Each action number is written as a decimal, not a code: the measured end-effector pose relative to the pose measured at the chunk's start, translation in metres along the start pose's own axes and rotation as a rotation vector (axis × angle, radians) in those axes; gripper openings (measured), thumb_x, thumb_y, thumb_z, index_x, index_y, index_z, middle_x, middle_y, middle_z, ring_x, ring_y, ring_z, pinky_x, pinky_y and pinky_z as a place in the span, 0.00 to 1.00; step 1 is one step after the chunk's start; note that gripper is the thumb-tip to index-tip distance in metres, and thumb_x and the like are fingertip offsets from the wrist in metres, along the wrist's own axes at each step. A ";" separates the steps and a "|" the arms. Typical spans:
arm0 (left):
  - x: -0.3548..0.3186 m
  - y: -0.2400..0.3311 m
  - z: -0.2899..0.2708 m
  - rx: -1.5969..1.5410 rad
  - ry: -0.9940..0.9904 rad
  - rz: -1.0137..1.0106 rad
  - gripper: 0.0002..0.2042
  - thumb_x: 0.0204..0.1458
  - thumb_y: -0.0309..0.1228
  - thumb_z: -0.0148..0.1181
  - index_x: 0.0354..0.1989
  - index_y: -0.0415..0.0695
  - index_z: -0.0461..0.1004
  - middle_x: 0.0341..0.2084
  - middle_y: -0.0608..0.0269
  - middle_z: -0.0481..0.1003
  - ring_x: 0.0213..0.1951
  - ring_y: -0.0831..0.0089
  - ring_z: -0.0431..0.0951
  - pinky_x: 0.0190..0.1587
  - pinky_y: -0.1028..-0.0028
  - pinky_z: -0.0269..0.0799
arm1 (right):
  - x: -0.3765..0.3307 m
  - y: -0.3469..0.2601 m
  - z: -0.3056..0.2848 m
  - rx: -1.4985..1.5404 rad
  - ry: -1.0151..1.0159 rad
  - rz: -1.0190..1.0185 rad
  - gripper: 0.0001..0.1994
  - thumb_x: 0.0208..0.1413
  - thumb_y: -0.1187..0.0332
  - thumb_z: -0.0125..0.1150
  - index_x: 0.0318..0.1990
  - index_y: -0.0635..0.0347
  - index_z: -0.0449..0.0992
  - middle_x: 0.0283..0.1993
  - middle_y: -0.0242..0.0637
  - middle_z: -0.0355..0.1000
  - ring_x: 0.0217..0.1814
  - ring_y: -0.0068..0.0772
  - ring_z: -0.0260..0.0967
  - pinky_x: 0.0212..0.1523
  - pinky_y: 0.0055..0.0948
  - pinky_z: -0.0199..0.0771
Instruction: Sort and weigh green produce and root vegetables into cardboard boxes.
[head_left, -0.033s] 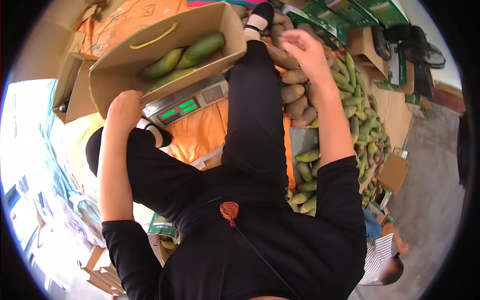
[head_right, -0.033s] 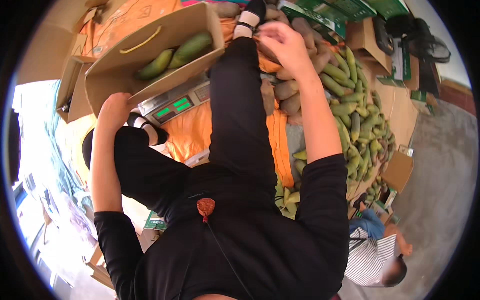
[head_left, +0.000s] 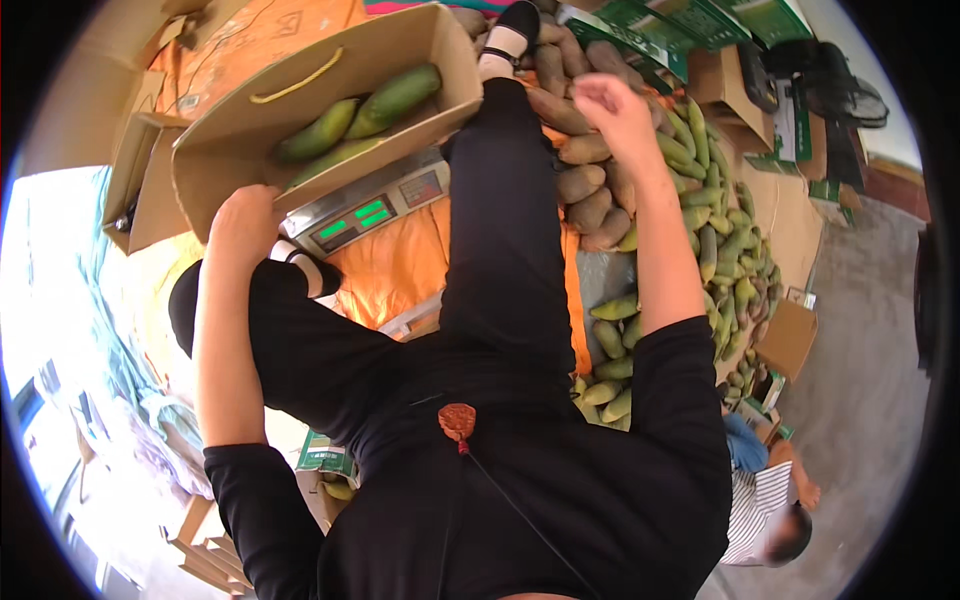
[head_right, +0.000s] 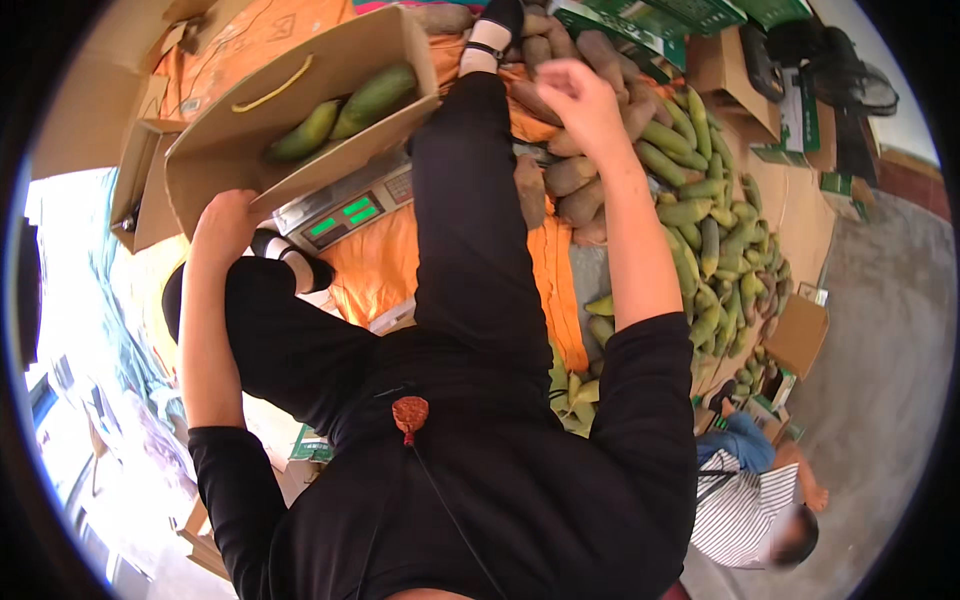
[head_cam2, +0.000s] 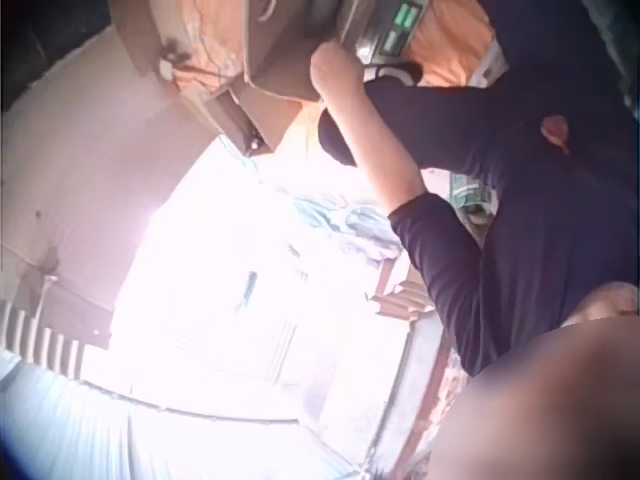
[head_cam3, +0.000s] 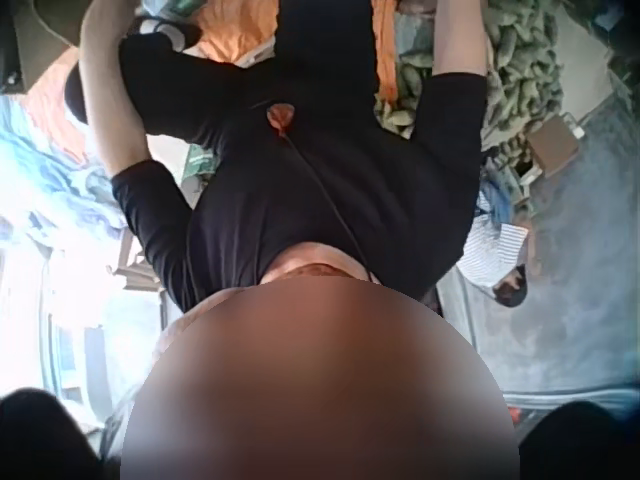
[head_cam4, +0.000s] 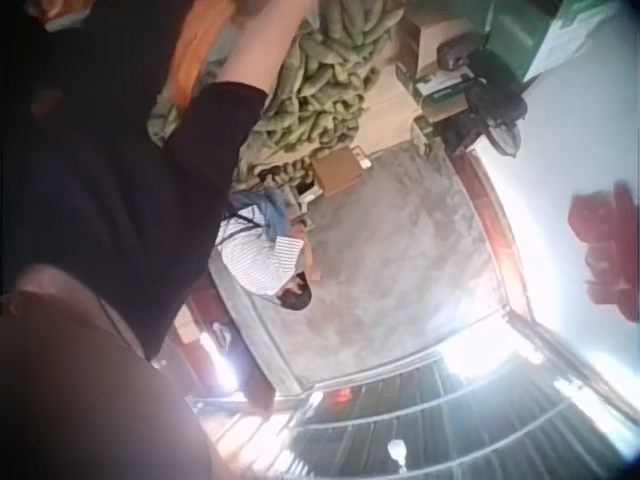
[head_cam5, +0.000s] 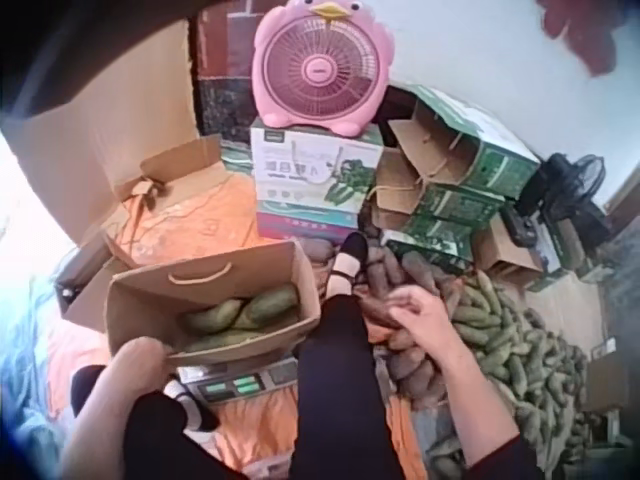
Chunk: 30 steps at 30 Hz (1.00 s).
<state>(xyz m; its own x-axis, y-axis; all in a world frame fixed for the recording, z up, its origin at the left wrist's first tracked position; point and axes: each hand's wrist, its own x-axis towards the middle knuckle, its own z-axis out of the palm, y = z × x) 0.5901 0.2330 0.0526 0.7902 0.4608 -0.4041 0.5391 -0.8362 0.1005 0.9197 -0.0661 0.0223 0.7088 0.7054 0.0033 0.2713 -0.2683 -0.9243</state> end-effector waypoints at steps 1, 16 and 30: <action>0.000 0.003 -0.001 0.008 -0.005 0.017 0.12 0.44 0.28 0.58 0.38 0.38 0.76 0.32 0.48 0.75 0.42 0.52 0.73 0.47 0.60 0.68 | -0.019 0.028 -0.012 -0.030 0.068 0.110 0.10 0.51 0.74 0.58 0.42 0.63 0.73 0.39 0.33 0.74 0.42 0.23 0.70 0.44 0.23 0.69; 0.007 0.032 -0.013 -0.097 -0.037 -0.048 0.12 0.43 0.28 0.59 0.37 0.38 0.76 0.32 0.43 0.74 0.39 0.49 0.74 0.42 0.60 0.67 | -0.322 0.251 -0.007 0.096 0.318 1.328 0.11 0.50 0.73 0.54 0.42 0.55 0.72 0.33 0.29 0.71 0.29 0.27 0.70 0.26 0.30 0.67; 0.008 0.046 -0.018 -0.143 -0.076 -0.149 0.11 0.43 0.27 0.59 0.37 0.40 0.77 0.32 0.47 0.75 0.38 0.52 0.75 0.43 0.63 0.68 | -0.235 0.288 -0.021 1.104 1.007 1.127 0.16 0.56 0.72 0.52 0.52 0.58 0.61 0.44 0.36 0.65 0.45 0.39 0.69 0.38 0.38 0.70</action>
<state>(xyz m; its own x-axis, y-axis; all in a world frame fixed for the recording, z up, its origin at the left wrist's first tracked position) 0.6260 0.2033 0.0701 0.6770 0.5482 -0.4911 0.6887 -0.7072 0.1599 0.8447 -0.3229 -0.2369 0.4120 -0.1904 -0.8911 -0.7350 0.5086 -0.4485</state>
